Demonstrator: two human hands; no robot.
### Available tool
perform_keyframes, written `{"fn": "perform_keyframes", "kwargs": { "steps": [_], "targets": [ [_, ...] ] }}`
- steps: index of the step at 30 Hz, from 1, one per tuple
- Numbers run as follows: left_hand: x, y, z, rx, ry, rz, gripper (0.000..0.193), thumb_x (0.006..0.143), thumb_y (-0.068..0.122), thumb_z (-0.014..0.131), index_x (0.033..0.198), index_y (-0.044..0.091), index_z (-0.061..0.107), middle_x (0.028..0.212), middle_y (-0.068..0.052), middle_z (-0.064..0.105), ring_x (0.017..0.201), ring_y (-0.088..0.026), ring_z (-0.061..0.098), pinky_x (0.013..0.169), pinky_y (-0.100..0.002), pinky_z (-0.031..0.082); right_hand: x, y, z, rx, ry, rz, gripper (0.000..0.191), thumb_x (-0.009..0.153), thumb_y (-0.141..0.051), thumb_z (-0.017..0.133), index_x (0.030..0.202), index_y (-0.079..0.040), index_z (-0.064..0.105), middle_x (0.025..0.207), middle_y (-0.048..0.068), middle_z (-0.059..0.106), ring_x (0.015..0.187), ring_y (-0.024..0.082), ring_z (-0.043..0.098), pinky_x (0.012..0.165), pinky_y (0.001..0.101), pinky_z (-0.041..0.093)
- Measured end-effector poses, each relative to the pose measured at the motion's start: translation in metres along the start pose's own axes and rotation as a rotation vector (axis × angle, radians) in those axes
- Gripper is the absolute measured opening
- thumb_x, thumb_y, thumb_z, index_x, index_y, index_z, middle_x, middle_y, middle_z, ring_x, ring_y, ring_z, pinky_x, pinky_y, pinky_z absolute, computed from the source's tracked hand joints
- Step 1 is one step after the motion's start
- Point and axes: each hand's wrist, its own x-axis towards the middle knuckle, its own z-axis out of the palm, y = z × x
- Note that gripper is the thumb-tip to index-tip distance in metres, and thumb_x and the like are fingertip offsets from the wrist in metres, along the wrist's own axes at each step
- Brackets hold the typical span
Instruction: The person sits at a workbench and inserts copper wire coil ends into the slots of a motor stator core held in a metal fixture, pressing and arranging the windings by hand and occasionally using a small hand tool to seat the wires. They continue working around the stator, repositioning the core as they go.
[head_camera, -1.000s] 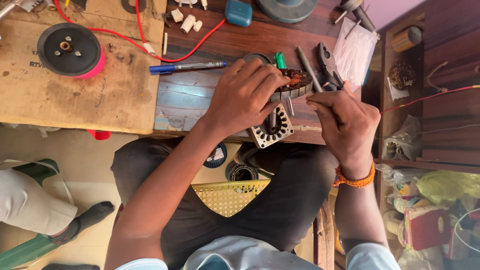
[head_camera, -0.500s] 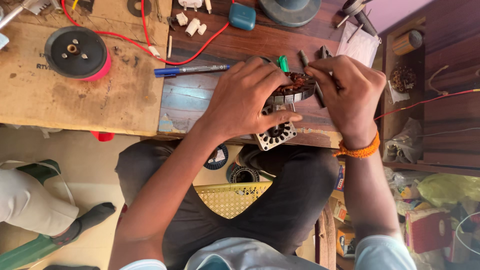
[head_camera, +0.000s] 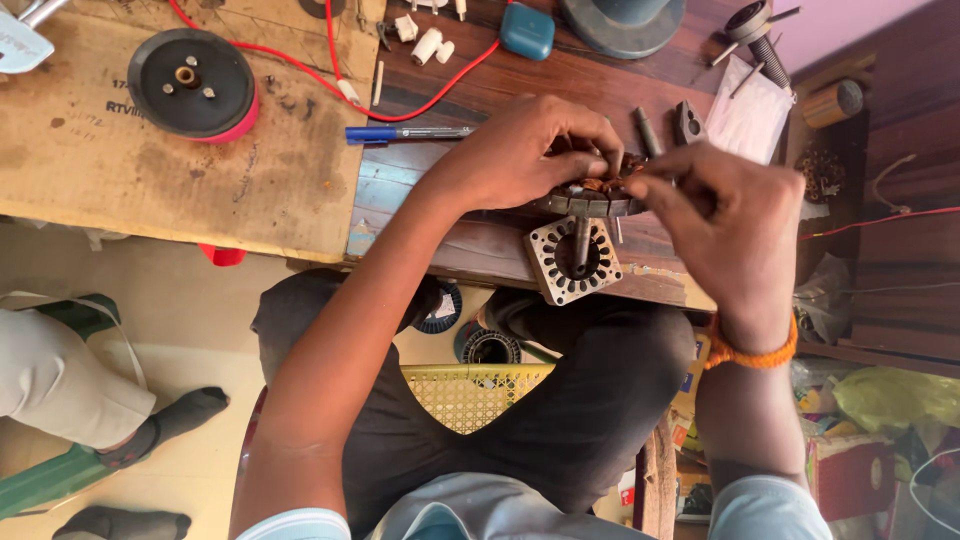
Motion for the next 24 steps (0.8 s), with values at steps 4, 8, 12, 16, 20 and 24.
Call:
{"fn": "perform_keyframes", "kwargs": {
  "steps": [4,8,12,16,20,24],
  "targets": [
    [0.001,-0.002,0.000,0.121,0.004,-0.008,0.013,0.086,0.012,0.077,0.099,0.011,0.079,0.086,-0.006,0.075,0.081,-0.022,0.073,0.072,-0.037,0.053,-0.019,-0.015,0.003,-0.013,-0.009,-0.014,0.014,0.093,-0.009,0.085,0.103,-0.003,0.077,0.067,0.005,0.061,0.055,0.007,0.048,0.053,0.0253,0.035],
    [0.002,-0.003,0.000,0.114,0.015,-0.011,0.015,0.085,0.012,0.077,0.099,0.011,0.080,0.086,-0.005,0.077,0.082,-0.020,0.074,0.073,-0.036,0.054,-0.029,-0.014,0.015,-0.010,0.032,0.021,0.012,0.092,-0.008,0.086,0.099,-0.003,0.077,0.062,0.006,0.058,0.053,0.009,0.047,0.053,0.0266,0.035],
    [0.003,-0.003,-0.002,0.111,0.019,0.008,0.015,0.084,0.012,0.077,0.099,0.010,0.080,0.086,-0.005,0.077,0.081,-0.021,0.074,0.073,-0.035,0.055,-0.041,-0.005,0.030,0.035,0.067,-0.073,0.008,0.095,-0.005,0.081,0.099,-0.003,0.074,0.074,0.006,0.069,0.056,0.009,0.057,0.057,0.0268,0.044],
    [0.003,-0.001,-0.001,0.102,-0.001,-0.020,0.012,0.087,0.013,0.075,0.097,0.008,0.077,0.085,-0.004,0.077,0.080,-0.020,0.075,0.073,-0.036,0.055,-0.050,0.009,0.051,0.069,0.057,-0.170,0.008,0.095,-0.003,0.078,0.100,-0.002,0.072,0.084,0.010,0.071,0.070,0.018,0.068,0.065,0.0294,0.051],
    [0.000,0.008,-0.001,0.057,0.007,-0.001,0.017,0.094,0.022,0.076,0.104,0.008,0.073,0.092,-0.004,0.076,0.086,-0.021,0.075,0.077,-0.037,0.056,-0.060,0.028,0.066,0.093,0.070,-0.128,0.006,0.094,0.000,0.077,0.099,-0.001,0.073,0.083,0.013,0.072,0.065,0.019,0.068,0.060,0.0305,0.050],
    [-0.019,0.023,0.007,0.217,0.066,0.262,0.057,0.085,0.037,0.090,0.127,0.009,0.065,0.113,-0.008,0.064,0.109,-0.029,0.064,0.091,-0.042,0.050,-0.062,0.047,0.078,0.029,0.127,0.009,0.006,0.094,0.001,0.077,0.091,0.000,0.073,0.069,0.014,0.064,0.056,0.017,0.062,0.056,0.0320,0.046]
  ]
}}
